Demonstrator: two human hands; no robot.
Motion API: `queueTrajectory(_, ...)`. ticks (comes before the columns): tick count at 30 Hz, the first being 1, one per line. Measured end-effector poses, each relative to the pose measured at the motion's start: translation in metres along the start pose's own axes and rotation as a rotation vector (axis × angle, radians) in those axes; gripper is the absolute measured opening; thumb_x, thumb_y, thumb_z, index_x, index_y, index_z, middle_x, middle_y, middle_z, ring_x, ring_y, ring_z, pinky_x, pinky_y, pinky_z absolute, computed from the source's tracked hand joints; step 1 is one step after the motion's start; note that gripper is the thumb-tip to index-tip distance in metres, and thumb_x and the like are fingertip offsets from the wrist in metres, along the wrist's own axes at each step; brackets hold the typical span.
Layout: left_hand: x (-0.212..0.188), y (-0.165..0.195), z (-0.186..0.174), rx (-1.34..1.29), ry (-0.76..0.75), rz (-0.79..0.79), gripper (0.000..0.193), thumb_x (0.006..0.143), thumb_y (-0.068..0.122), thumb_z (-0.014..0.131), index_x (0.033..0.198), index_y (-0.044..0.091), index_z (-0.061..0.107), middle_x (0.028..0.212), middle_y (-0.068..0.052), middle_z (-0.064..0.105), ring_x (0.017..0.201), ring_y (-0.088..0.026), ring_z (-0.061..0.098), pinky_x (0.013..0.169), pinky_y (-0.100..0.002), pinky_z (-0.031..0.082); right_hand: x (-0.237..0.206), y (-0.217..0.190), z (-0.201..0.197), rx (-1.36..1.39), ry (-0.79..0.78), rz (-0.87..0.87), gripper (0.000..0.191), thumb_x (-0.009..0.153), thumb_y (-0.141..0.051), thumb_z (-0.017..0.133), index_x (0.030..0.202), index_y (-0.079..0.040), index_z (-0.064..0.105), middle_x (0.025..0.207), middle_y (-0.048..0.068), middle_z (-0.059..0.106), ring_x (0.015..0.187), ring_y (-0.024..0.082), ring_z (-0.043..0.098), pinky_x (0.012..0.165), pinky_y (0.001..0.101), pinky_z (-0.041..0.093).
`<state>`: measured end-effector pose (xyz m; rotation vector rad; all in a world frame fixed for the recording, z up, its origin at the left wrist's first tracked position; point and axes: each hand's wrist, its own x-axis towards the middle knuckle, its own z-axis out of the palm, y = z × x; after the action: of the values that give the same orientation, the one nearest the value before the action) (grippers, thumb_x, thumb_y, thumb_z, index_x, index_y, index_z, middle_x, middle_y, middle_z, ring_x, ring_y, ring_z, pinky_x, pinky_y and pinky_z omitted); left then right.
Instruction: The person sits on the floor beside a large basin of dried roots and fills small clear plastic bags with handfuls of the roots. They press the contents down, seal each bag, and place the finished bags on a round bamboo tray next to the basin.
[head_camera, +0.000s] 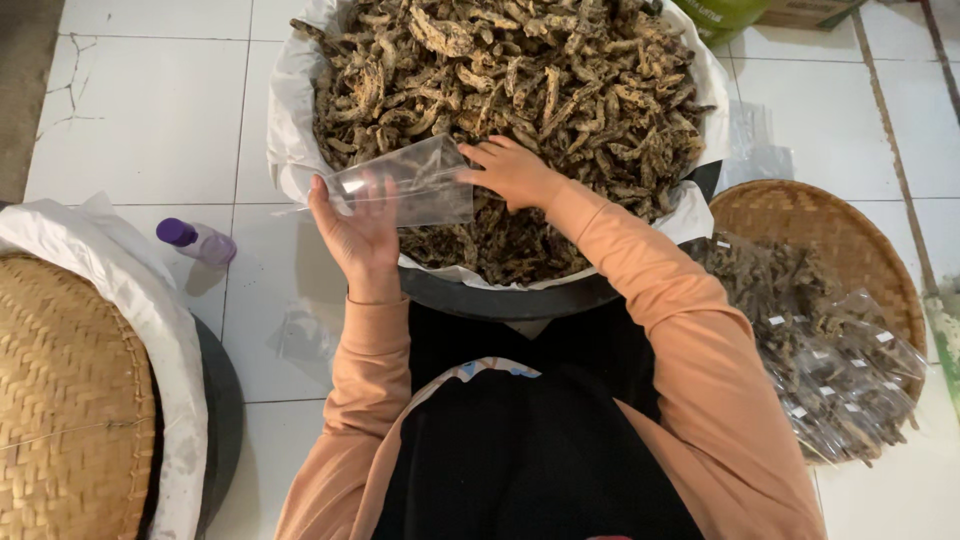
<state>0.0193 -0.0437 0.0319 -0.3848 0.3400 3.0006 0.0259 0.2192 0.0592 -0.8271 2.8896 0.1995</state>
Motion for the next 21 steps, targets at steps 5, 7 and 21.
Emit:
queueTrajectory(5,0.0,0.004,-0.004,0.003,0.027,-0.036,0.068,0.078,0.035,0.085,0.132,0.023,0.045,0.14,-0.008,0.041,0.122,-0.032,0.048,0.11,-0.057,0.045,-0.016,0.005,0.011,-0.104,0.065,0.146,0.059,0.084,0.0,0.067,0.139,-0.022,0.06,0.141,0.012,0.049,0.122,0.04,0.053,0.092,0.0449,0.056)
queueTrajectory(7,0.002,0.001,-0.008,0.003,0.027,-0.09,0.066,0.079,0.036,0.085,0.13,0.022,0.046,0.14,-0.011,0.041,0.123,-0.033,0.049,0.11,-0.057,0.044,-0.021,0.002,0.013,-0.098,0.078,0.178,0.046,0.087,0.0,0.069,0.13,-0.016,0.064,0.133,0.013,0.054,0.119,0.038,0.056,0.084,0.043,0.058)
queueTrajectory(21,-0.002,-0.092,-0.001,-0.001,0.095,-0.395,0.076,0.09,0.056,0.064,0.14,0.003,0.041,0.145,-0.02,0.045,0.141,-0.044,0.039,0.118,-0.062,0.037,-0.085,-0.008,-0.095,1.078,1.486,-0.011,0.04,0.096,0.005,0.084,0.122,-0.003,0.054,0.11,0.006,0.066,0.094,0.014,0.068,0.085,0.0283,0.061)
